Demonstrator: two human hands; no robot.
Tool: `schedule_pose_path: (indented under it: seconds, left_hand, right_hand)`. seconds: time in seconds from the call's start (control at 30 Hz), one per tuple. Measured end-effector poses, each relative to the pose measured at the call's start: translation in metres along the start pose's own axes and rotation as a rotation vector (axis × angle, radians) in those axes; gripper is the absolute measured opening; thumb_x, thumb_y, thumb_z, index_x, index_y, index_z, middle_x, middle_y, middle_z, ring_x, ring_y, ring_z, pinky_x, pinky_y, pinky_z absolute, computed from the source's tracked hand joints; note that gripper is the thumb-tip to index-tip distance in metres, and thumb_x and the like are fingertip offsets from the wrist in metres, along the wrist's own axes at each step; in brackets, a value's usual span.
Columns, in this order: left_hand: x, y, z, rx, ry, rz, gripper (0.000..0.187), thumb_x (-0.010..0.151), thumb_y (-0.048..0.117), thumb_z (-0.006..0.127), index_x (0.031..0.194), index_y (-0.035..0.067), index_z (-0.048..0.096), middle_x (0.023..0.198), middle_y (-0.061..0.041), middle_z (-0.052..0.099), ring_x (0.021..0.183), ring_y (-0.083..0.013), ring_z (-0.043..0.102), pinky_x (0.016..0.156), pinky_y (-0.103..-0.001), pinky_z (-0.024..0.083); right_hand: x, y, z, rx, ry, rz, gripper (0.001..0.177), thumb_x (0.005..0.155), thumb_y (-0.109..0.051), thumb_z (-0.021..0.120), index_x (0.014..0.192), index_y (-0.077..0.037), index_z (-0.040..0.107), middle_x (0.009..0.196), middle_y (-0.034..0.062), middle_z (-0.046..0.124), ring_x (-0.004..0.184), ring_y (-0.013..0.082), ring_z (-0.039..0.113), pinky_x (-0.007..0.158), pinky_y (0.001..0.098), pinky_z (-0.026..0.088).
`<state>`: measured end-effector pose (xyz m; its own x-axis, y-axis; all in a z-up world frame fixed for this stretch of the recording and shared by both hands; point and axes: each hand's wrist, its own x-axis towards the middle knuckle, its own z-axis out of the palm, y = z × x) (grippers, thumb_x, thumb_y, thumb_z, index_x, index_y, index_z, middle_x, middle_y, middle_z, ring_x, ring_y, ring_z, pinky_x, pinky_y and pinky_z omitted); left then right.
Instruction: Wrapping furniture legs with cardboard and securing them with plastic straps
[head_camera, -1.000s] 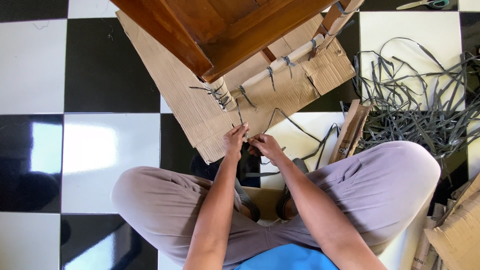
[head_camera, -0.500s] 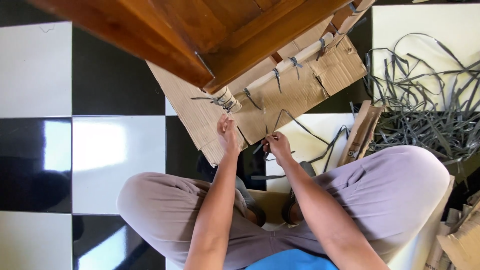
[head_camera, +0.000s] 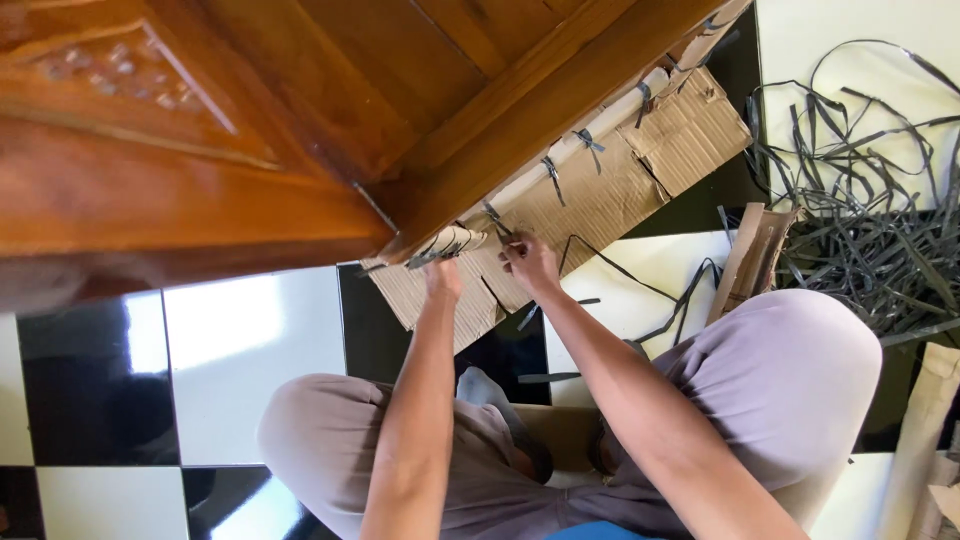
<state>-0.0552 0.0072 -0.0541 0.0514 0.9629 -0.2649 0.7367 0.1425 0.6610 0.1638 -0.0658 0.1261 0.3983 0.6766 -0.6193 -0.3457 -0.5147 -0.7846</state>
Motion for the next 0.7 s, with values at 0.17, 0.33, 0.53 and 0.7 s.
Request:
schedule_pose_path:
  seconds: [0.17, 0.33, 0.53, 0.7]
  left_hand:
    - [-0.001, 0.076, -0.025, -0.033, 0.099, -0.009, 0.027, 0.091, 0.013, 0.073, 0.118, 0.01, 0.071, 0.117, -0.016, 0.07, 0.116, -0.0319, 0.065, 0.097, -0.046, 0.051]
    - [0.006, 0.093, -0.027, -0.066, 0.191, -0.011, 0.028, 0.083, 0.013, 0.076, 0.111, 0.009, 0.072, 0.109, -0.016, 0.072, 0.11, -0.0319, 0.067, 0.093, -0.045, 0.053]
    - [0.0, 0.094, -0.034, -0.112, 0.319, -0.035, 0.03, 0.075, 0.013, 0.081, 0.103, 0.007, 0.074, 0.1, -0.016, 0.073, 0.103, -0.0318, 0.07, 0.087, -0.043, 0.056]
    - [0.002, 0.074, -0.032, -0.157, 0.448, -0.06, 0.032, 0.067, 0.013, 0.085, 0.097, 0.006, 0.075, 0.093, -0.016, 0.074, 0.098, -0.0318, 0.072, 0.083, -0.042, 0.059]
  right_hand:
    - [0.016, -0.002, 0.015, -0.135, -0.029, -0.169, 0.016, 0.083, -0.015, 0.074, 0.099, -0.014, 0.077, 0.076, 0.0098, 0.075, 0.061, 0.0167, 0.071, 0.056, 0.0286, 0.062]
    - [0.029, -0.007, 0.022, -0.456, 0.06, -0.217, 0.024, 0.081, -0.029, 0.078, 0.095, -0.01, 0.078, 0.076, 0.0187, 0.074, 0.069, 0.0372, 0.073, 0.06, 0.049, 0.057]
    - [0.047, 0.032, 0.01, -0.623, 0.086, -0.258, 0.029, 0.085, -0.038, 0.074, 0.114, -0.033, 0.075, 0.096, 0.0074, 0.079, 0.091, 0.0346, 0.075, 0.08, 0.0477, 0.061]
    - [0.036, 0.032, 0.003, -0.753, 0.096, -0.227, 0.033, 0.087, -0.043, 0.072, 0.117, -0.029, 0.074, 0.098, 0.0086, 0.079, 0.09, 0.034, 0.076, 0.081, 0.0482, 0.062]
